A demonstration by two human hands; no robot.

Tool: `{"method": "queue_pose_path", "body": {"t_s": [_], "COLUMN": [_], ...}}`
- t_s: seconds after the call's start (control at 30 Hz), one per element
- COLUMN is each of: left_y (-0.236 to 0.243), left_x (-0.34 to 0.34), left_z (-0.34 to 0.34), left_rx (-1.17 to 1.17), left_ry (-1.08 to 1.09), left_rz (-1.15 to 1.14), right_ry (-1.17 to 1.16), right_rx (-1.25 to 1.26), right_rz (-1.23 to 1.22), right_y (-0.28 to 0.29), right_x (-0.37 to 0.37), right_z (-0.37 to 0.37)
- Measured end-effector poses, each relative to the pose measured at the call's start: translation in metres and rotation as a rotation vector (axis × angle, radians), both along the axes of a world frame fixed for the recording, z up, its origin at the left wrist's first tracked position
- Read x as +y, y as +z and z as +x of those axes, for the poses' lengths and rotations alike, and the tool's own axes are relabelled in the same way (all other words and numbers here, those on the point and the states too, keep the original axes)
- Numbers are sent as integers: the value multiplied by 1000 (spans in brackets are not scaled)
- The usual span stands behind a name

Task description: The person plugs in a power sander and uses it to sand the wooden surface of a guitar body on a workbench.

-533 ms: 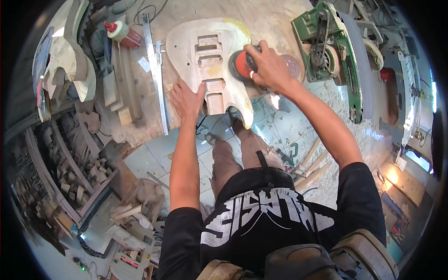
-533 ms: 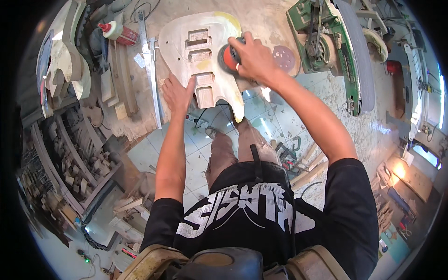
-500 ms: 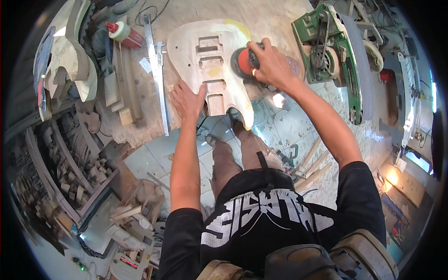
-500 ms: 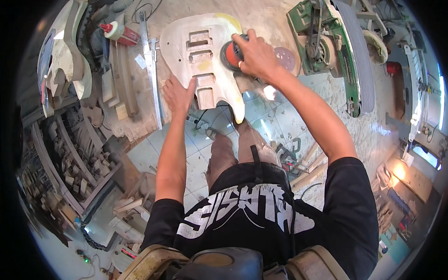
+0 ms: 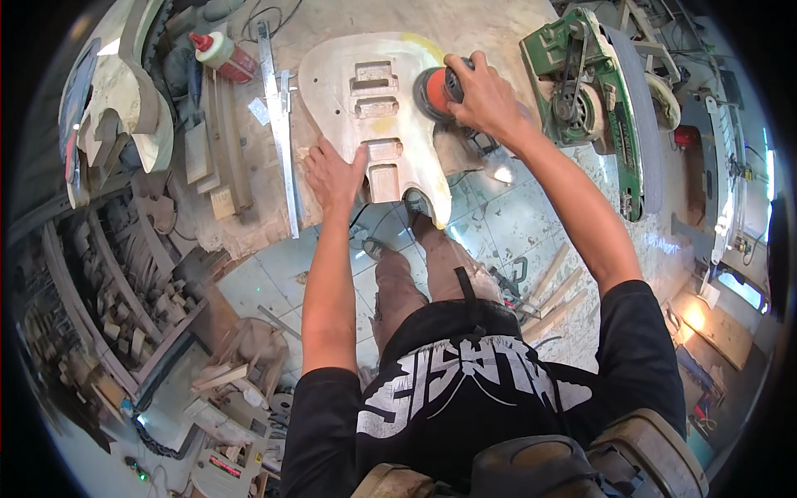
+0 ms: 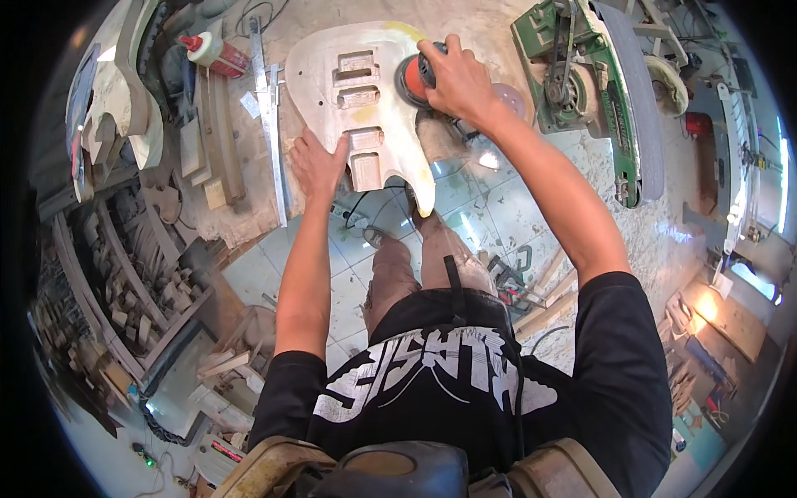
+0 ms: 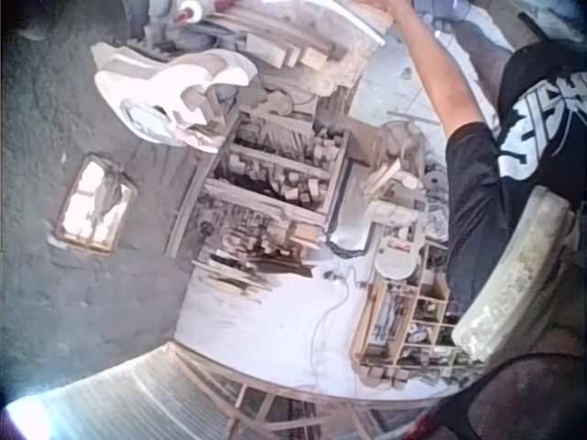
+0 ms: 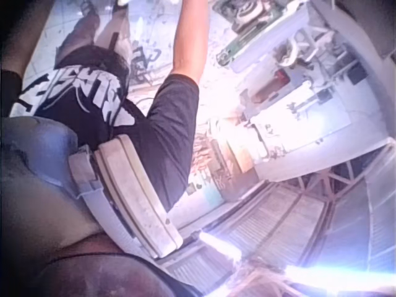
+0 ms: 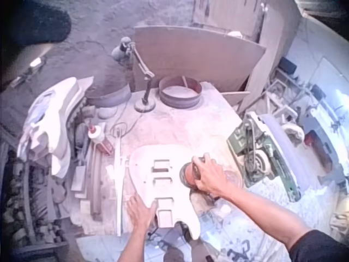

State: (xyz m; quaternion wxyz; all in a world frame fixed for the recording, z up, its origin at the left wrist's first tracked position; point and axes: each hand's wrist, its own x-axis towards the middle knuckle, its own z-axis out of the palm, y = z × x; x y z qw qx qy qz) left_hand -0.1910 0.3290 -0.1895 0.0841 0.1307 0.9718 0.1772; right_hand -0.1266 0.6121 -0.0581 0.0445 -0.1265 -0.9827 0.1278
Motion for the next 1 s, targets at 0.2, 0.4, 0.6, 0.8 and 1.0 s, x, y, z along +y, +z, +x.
{"method": "queue_pose_path", "body": {"t_s": [0.2, 0.4, 0.6, 0.8, 1.0], "left_y": [-3, -4, -7, -2, -2], "left_x": [-4, 0, -5, -2, -4], "left_z": [0, -1, -1, 0, 0], "left_rx": [17, 34, 25, 41, 20], "left_ry": [-5, -21, -1, 1, 2], "left_rz": [-18, -9, -12, 13, 21], "right_ry": [146, 73, 215, 186, 246], "right_rx": [-68, -14, -139, -123, -203], "right_rz": [-44, 30, -30, 54, -71], "right_y": [-2, -1, 6, 5, 7], "right_x": [-24, 2, -26, 7, -19], "right_z": [14, -11, 24, 39, 55]}}
